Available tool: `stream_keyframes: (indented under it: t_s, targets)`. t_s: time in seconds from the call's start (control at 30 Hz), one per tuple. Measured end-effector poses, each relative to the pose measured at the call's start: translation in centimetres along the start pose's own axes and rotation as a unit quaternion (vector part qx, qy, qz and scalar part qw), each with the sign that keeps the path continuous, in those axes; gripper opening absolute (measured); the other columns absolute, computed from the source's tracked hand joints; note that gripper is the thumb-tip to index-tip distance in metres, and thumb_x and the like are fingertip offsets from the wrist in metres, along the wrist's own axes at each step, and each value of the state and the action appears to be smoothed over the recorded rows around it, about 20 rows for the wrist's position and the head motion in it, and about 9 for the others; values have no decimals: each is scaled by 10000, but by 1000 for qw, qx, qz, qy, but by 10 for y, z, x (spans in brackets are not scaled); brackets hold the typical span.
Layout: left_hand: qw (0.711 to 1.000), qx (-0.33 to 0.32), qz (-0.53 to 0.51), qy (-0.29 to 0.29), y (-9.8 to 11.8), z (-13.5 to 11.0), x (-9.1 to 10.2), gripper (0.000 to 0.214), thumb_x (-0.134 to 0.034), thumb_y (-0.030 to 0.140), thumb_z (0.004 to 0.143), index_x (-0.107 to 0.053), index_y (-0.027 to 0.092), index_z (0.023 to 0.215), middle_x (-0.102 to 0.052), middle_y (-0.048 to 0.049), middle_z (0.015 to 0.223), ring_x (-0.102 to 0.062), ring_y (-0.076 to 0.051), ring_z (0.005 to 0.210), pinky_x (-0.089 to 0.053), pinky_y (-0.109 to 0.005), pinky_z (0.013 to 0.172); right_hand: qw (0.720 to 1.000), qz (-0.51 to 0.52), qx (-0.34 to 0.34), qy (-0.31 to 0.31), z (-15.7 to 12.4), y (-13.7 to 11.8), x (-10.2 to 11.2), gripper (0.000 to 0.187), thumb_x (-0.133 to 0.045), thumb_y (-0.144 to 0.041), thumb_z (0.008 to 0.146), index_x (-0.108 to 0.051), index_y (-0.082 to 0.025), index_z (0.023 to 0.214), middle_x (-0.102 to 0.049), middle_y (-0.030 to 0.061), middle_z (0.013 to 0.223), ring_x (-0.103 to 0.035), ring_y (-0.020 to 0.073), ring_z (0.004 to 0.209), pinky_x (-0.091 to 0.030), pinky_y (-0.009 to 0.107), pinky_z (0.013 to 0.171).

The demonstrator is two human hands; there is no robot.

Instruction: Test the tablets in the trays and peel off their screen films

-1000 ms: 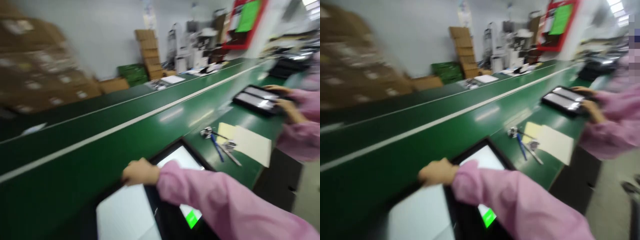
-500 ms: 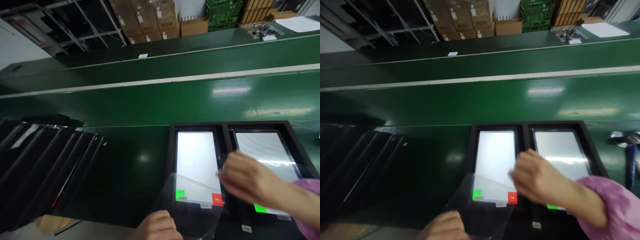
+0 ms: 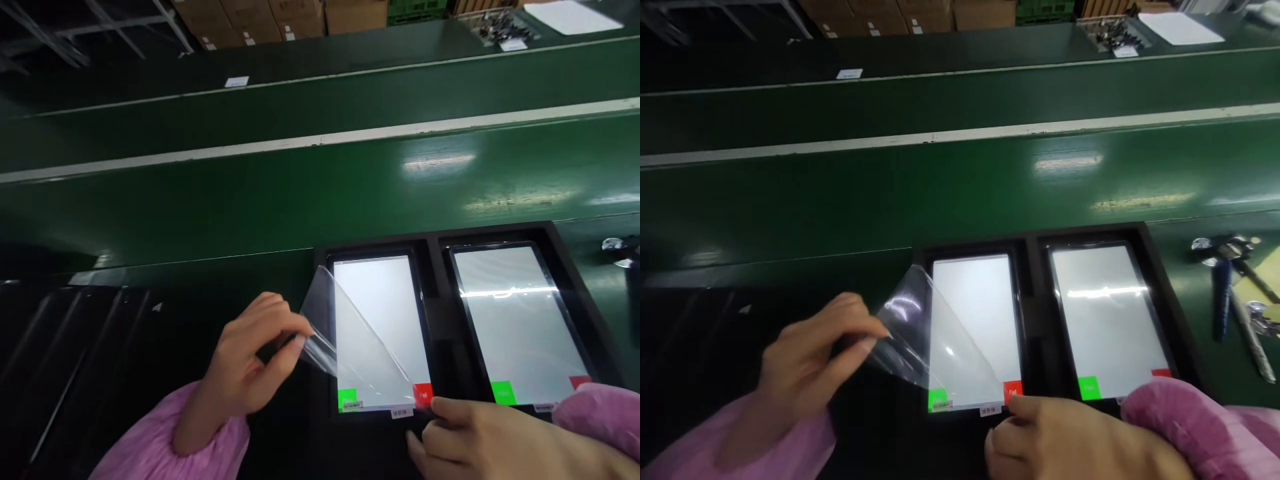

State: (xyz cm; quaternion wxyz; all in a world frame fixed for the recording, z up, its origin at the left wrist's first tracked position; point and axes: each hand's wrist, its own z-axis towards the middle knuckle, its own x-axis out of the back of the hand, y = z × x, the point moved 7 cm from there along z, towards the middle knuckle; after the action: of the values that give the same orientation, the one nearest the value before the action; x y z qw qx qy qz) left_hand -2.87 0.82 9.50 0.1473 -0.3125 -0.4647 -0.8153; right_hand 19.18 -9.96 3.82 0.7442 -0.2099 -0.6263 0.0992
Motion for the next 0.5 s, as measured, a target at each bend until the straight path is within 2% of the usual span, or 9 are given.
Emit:
stream_keyframes:
  t_s: [0.07, 0.13, 0.2, 0.27, 0.33, 0.4, 0.47, 0.5]
  targets:
    - [998, 50, -30, 14, -21, 8, -10, 208, -510, 109, 935, -639, 233, 828, -579, 66, 603, -543, -95, 486, -439, -211, 466, 999, -36, -9, 17, 4, 3, 11, 229, -544, -155, 1038, -728, -175, 902, -729, 65, 1028, -601, 193, 909, -501, 337, 902]
    - [995, 89, -33, 27, -43, 13, -22, 206, -497, 193, 995, -629, 232, 842, -635, 46, 632, -620, -122, 511, -482, -226, 479, 997, -60, -10, 39, 8, 6, 17, 273, -516, -88, 1024, -728, -164, 870, -721, 68, 977, -602, 188, 890, -506, 339, 858]
    - [997, 63, 7, 32, -54, 16, -34, 177, -518, 288, 1026, -641, 236, 910, -731, 16, 758, -725, -166, 657, -603, -302, 698, 996, -78, -8, 51, 13, 12, 19, 295, -517, -43, 997, -709, -158, 805, -679, 53, 846, -596, 184, 811, -498, 335, 745]
    - [997, 2, 68, 31, -57, 17, -46, 167, -527, 342, 1041, -660, 242, 1064, -788, -9, 943, -771, -201, 834, -564, -429, 1021, 994, -85, -3, 70, 20, 23, 25, 319, -530, -34, 985, -670, -161, 728, -601, 25, 722, -570, 182, 703, -445, 342, 603]
    - [994, -34, 96, 29, -59, 15, -56, 212, -494, 347, 1069, -648, 256, 1183, -795, -7, 1029, -772, -204, 928, -450, -486, 1174, 994, -62, -6, 92, 29, 43, 35, 310, -517, -25, 991, -680, -157, 763, -618, 12, 731, -550, 166, 621, -380, 345, 513]
    - [997, -22, 61, 44, -64, 11, -60, 236, -461, 348, 1093, -637, 261, 1224, -795, -7, 1043, -770, -196, 986, -464, -461, 1166, 992, 16, -36, 124, 38, 74, 50, 289, -486, -12, 1001, -723, -150, 910, -710, 16, 860, -575, 139, 603, -389, 323, 499]
    - [994, 18, -11, 105, -72, 5, -58, 249, -455, 384, 1102, -654, 254, 1177, -793, -19, 1050, -765, -200, 1035, -514, -435, 1119, 970, 131, -100, 176, 45, 112, 67, 225, -529, -60, 1006, -732, -152, 978, -743, 16, 908, -619, 121, 641, -430, 273, 529]
    - [986, 43, -55, 150, -77, 1, -56, 268, -464, 418, 1099, -664, 250, 1158, -790, -29, 1068, -757, -209, 1073, -528, -432, 1105, 950, 176, -142, 213, 45, 132, 75, 169, -576, -105, 999, -734, -156, 970, -739, 8, 878, -614, 115, 629, -429, 257, 528]
